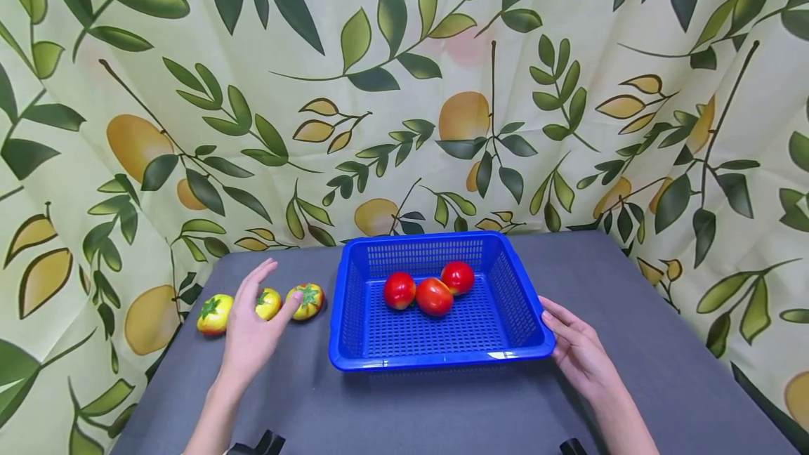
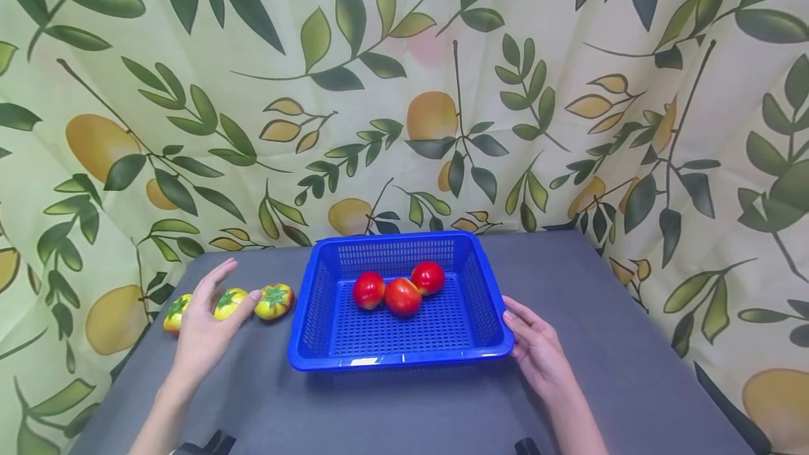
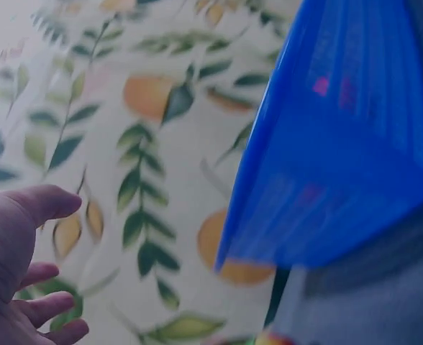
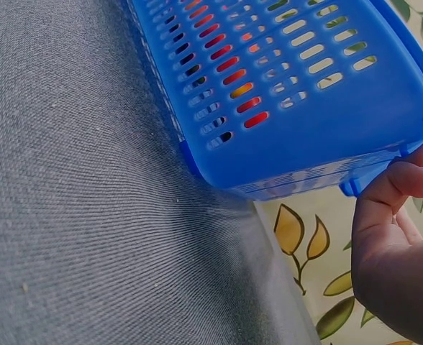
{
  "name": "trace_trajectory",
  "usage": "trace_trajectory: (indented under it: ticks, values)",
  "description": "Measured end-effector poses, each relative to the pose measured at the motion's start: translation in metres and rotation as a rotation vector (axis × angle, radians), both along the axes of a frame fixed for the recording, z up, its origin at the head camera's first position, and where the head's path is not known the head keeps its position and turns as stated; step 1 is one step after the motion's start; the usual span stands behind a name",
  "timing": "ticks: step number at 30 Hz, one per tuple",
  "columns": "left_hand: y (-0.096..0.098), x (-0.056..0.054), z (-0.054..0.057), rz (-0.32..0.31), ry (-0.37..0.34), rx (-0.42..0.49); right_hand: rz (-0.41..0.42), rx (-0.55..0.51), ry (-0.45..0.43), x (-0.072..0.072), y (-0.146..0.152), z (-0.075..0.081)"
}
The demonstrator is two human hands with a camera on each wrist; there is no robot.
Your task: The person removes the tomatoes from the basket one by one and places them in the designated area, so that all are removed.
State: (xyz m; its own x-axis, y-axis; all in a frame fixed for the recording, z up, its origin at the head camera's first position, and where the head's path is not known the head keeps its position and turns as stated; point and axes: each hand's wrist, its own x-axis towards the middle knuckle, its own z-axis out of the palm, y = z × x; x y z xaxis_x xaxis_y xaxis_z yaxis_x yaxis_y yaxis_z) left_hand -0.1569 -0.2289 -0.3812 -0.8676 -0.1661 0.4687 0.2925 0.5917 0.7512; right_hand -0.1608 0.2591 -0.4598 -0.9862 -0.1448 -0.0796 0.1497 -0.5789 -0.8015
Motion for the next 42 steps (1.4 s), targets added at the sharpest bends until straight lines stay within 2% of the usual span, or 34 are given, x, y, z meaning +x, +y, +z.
trace_trajectory:
  ticks: [5,12,17,24,29,34,38,42]
  values:
    - [0.026,-0.003,0.006,-0.18,-0.017,-0.093,-0.021,0.009,-0.028,0.0,-0.001,0.001]
    - [0.04,-0.013,0.014,-0.358,-0.065,-0.271,-0.018,0.022,-0.031,0.0,-0.001,0.002]
    - [0.046,-0.024,0.031,-0.482,-0.122,-0.405,-0.013,0.021,-0.023,0.0,-0.001,0.002]
    - [0.067,-0.052,0.056,-0.607,-0.22,-0.575,-0.018,0.036,-0.013,0.0,-0.001,0.002]
    - [0.094,-0.074,0.064,-0.708,-0.282,-0.6,-0.026,0.051,-0.029,0.001,-0.001,0.002]
    - [0.123,-0.095,0.06,-0.797,-0.323,-0.563,-0.024,0.046,-0.026,0.001,0.0,0.002]
    - [0.144,-0.109,0.054,-0.826,-0.36,-0.532,-0.02,0.037,-0.021,0.0,0.001,0.002]
    - [0.163,-0.121,0.045,-0.827,-0.372,-0.513,-0.019,0.04,-0.023,-0.001,0.0,0.001]
